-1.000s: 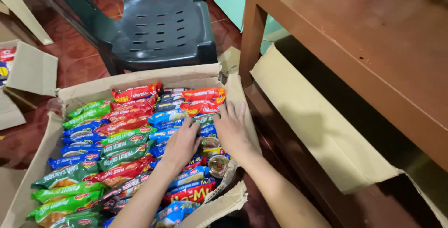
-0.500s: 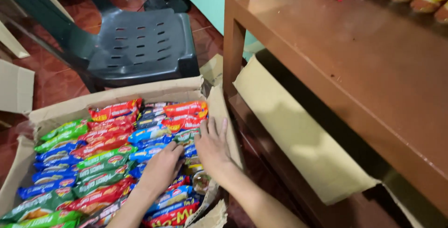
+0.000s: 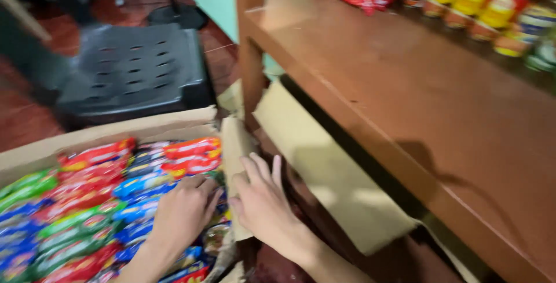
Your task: Organizing various packaged instant noodles and canned goods on a shelf from a cardboard box.
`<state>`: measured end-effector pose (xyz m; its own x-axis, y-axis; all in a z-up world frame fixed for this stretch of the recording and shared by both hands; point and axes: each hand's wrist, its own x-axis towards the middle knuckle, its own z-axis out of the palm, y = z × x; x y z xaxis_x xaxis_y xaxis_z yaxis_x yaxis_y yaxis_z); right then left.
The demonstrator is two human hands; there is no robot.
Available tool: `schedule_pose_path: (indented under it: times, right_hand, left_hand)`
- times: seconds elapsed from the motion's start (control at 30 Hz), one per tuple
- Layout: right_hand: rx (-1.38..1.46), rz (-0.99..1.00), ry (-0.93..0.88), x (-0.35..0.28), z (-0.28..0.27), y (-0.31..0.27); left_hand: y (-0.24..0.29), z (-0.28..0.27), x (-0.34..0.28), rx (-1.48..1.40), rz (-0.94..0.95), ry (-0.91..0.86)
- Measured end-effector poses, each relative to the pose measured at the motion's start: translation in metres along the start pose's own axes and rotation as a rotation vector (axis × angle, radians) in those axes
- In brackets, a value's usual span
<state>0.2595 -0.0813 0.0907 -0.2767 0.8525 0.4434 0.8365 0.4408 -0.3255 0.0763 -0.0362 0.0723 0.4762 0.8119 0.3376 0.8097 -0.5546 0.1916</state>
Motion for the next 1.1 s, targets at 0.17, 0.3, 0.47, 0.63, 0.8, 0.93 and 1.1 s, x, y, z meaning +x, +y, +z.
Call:
schedule_pose_path:
  times: [0.17,0.3,0.47,0.63,0.8,0.93,1.1]
  right_hand:
    - [0.057,0.11,0.273,-0.043,-0.076,0.024]
    - [0.0,0.192,0.474,-0.07,-0.15,0.031]
    - [-0.042,0.291,0.515,-0.094,-0.247,0.0]
    - [-0.278,0.375,0.484,-0.102,-0.327,0.002]
    - [-0.339,0.493,0.427,-0.114,-0.376,0.038]
    - [-0.454,0.544,0.462,-0.141,-0.397,0.071]
    - [-0.506,0.737,0.597,-0.17,-0.417,0.096]
  left_hand:
    - [0.098,-0.036,0.049,-0.428,0.244,0.213]
    - [0.175,-0.061,0.08,-0.756,0.451,0.346]
    - [0.252,-0.097,0.113,-0.97,0.571,0.268]
    - [0.316,-0.107,0.145,-1.213,0.73,0.284]
    - [0.383,-0.092,0.188,-1.134,0.843,0.334]
    - [0.435,-0.08,0.21,-1.125,0.862,0.316]
    - [0.487,-0.073,0.217,-1.08,0.883,0.28]
